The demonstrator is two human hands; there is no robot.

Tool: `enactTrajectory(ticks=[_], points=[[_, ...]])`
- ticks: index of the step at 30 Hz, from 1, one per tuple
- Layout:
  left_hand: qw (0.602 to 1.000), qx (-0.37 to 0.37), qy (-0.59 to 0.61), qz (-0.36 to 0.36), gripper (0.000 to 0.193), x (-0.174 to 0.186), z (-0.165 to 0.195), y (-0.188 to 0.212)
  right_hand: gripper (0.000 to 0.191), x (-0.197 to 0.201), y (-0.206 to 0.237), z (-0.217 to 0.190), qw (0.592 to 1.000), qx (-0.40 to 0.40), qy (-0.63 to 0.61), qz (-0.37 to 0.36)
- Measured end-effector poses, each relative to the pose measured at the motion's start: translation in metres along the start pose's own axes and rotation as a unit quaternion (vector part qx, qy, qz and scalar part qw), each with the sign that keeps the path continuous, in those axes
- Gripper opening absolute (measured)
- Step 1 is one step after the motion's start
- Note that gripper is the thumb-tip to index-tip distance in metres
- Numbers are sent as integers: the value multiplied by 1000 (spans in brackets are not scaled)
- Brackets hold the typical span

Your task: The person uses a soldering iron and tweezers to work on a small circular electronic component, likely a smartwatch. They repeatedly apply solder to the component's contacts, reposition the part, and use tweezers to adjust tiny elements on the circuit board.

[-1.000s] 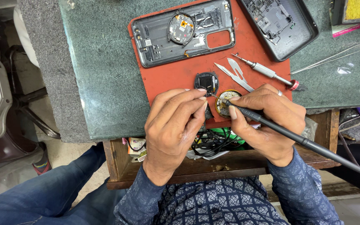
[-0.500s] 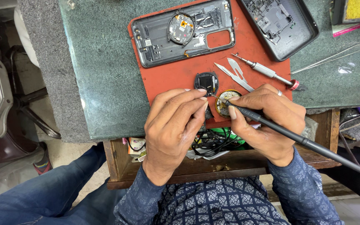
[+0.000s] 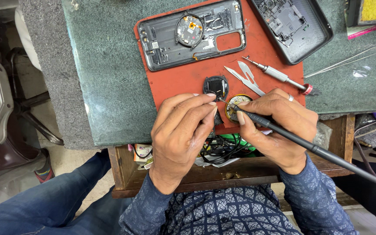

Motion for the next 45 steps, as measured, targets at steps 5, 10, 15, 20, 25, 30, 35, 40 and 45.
enactTrajectory(ticks=[5, 10, 15, 20, 25, 30, 35, 40, 45], points=[[1000, 1, -2, 0, 21, -1, 0, 0, 17, 0, -1, -1, 1000, 7, 0, 1], [1000, 1, -2, -2, 21, -1, 0, 0, 18, 1, -1, -2, 1000, 9, 3, -2], [1000, 0, -2, 0, 21, 0, 0, -1, 18, 1, 0, 0, 1000, 3, 6, 0], [1000, 3, -1, 1, 21, -1, -1, -1, 18, 0, 2, 2, 1000, 7, -7, 11], [1000, -1, -2, -1, 22, 0, -1, -2, 18, 0, 2, 4, 1000, 5, -18, 11], [1000, -2, -9, 1, 22, 1, -1, -1, 18, -1, 0, 1, 1000, 16, -1, 5], [1000, -2, -10, -2, 22, 1, -1, -2, 18, -1, -3, -2, 1000, 19, 10, -3], [1000, -2, -8, -3, 22, 2, -1, -1, 18, -1, -4, -5, 1000, 21, 14, -3], [1000, -3, -11, -2, 21, 2, 0, -1, 17, -1, -3, -5, 1000, 18, 21, -6]])
Point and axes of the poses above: each hand's wrist, its own y-axis away from the middle knuckle, its own x-axis out of the back of the hand, z = x × y, the point moved 4 cm from there along -y, towards the middle knuckle, and after that the axes turned 6 degrees about -z, right-handed, at the moved point
